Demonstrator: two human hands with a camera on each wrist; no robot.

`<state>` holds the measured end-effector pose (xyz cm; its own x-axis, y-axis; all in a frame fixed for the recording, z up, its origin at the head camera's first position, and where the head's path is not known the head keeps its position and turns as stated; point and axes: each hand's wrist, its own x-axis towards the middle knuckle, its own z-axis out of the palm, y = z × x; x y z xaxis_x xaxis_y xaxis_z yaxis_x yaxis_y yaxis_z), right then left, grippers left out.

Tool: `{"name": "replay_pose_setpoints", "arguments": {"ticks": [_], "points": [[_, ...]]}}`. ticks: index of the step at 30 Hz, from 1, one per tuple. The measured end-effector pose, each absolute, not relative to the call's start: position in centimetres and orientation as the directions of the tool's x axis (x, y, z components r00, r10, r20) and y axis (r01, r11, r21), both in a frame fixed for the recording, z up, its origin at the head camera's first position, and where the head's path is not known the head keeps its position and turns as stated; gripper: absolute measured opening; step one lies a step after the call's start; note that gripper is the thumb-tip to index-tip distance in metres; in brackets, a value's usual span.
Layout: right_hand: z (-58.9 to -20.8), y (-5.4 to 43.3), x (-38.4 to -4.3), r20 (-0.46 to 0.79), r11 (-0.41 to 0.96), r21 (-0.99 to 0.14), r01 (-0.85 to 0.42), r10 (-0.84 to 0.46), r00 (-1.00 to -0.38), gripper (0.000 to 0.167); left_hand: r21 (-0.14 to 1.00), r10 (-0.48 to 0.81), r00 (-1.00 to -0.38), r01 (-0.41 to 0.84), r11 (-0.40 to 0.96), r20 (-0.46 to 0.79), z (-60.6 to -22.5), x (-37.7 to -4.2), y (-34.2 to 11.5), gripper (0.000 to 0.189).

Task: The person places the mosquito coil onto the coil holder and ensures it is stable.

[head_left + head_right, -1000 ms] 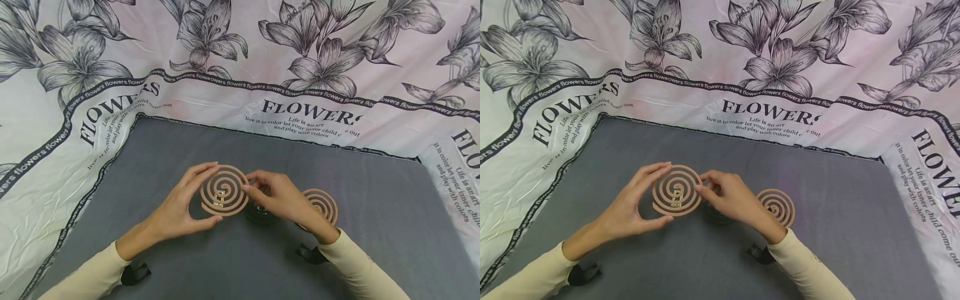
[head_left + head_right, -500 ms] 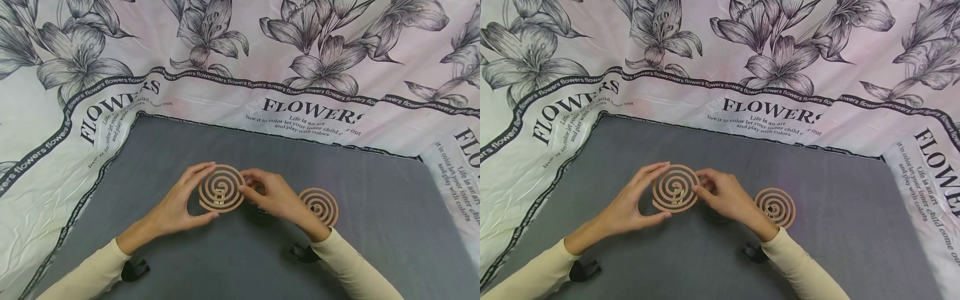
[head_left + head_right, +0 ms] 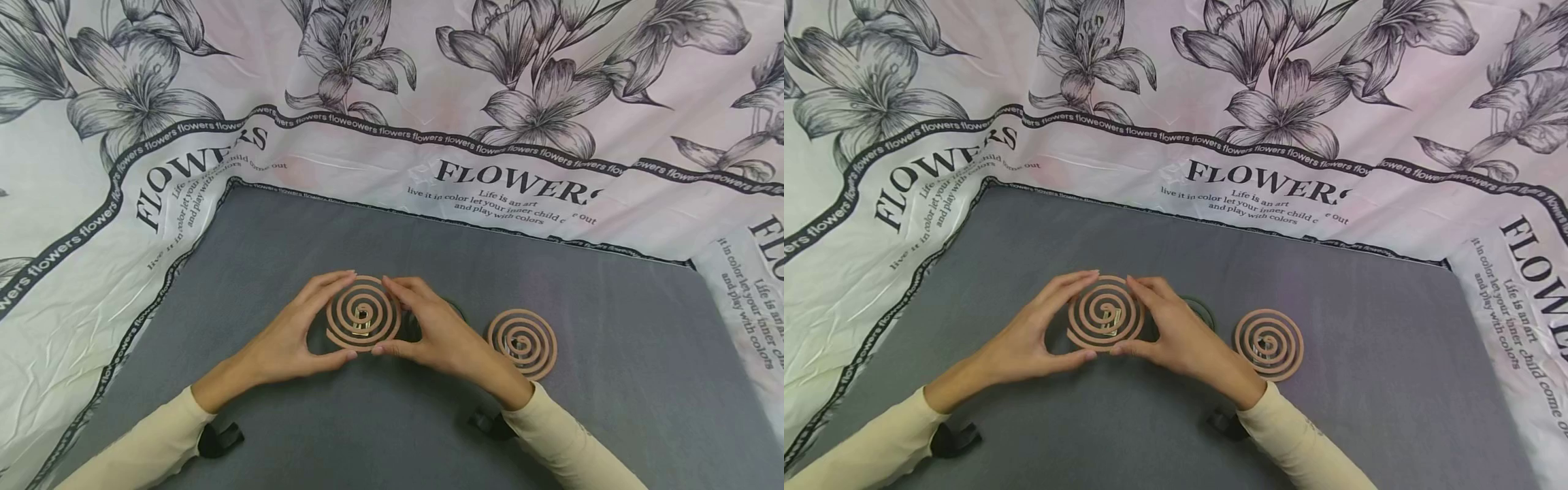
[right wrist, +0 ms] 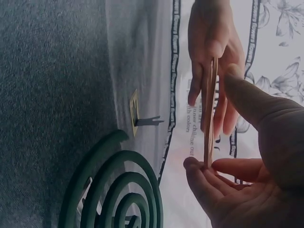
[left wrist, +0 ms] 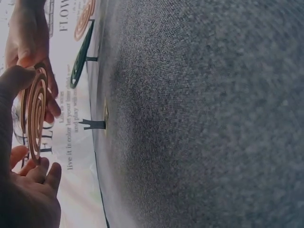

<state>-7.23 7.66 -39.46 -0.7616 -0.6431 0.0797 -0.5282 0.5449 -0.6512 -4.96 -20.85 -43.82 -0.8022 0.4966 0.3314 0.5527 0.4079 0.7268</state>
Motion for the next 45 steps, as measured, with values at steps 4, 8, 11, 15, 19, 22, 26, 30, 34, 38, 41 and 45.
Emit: {"name": "replay_pose_setpoints", "arguments": {"ticks": [4,8,11,15,19,22,26,30,34,38,41,45], "points": [[-39.7,7.3,-6.9,0.074,0.552,-0.634,-0.541,-0.654,-0.753,0.106,0.732,0.504,-0.798,0.553,0.398,0.329,-44.0,-5.1,-21.1,0.108],[-40.1,7.0,-6.6,0.086,0.545,-0.613,-0.572,-0.674,-0.734,0.103,0.732,0.525,-0.787,0.56,0.388,0.324,-44.2,-5.3,-21.4,0.108],[-40.5,6.8,-6.4,0.101,0.558,-0.586,-0.588,-0.669,-0.736,0.101,0.729,0.545,-0.776,0.567,0.385,0.316,-44.4,-5.5,-21.5,0.108],[-40.7,6.7,-6.2,0.123,0.58,-0.55,-0.601,-0.656,-0.745,0.1,0.735,0.572,-0.763,0.568,0.371,0.302,-44.6,-6.0,-21.6,0.109],[-41.0,6.7,-6.2,0.146,0.603,-0.499,-0.623,-0.65,-0.746,0.1,0.744,0.595,-0.759,0.553,0.374,0.266,-44.8,-6.3,-21.7,0.109],[-41.2,6.7,-6.3,0.149,0.627,-0.454,-0.633,-0.647,-0.748,0.101,0.74,0.608,-0.756,0.549,0.387,0.243,-44.7,-6.5,-21.7,0.109],[-41.7,6.6,-6.4,0.142,0.652,-0.404,-0.642,-0.648,-0.748,0.102,0.731,0.618,-0.753,0.551,0.403,0.227,-44.7,-6.5,-21.7,0.108],[-42.2,6.4,-6.5,0.133,0.664,-0.373,-0.647,-0.652,-0.746,0.101,0.726,0.623,-0.754,0.545,0.419,0.206,-44.8,-6.5,-21.8,0.106],[-42.5,6.3,-6.5,0.117,0.678,-0.356,-0.643,-0.65,-0.751,0.1,0.726,0.628,-0.757,0.534,0.434,0.181,-44.9,-6.6,-21.8,0.105],[-42.6,6.3,-6.6,0.12,0.681,-0.353,-0.642,-0.648,-0.752,0.1,0.724,0.63,-0.756,0.534,0.437,0.178,-45.0,-6.8,-21.8,0.106],[-42.6,6.2,-6.6,0.124,0.681,-0.348,-0.645,-0.648,-0.751,0.099,0.721,0.63,-0.755,0.536,0.438,0.179,-45.1,-6.8,-21.8,0.106],[-42.6,6.2,-6.7,0.125,0.681,-0.344,-0.646,-0.649,-0.751,0.099,0.722,0.63,-0.758,0.531,0.444,0.171,-45.1,-6.9,-21.7,0.107]]}}
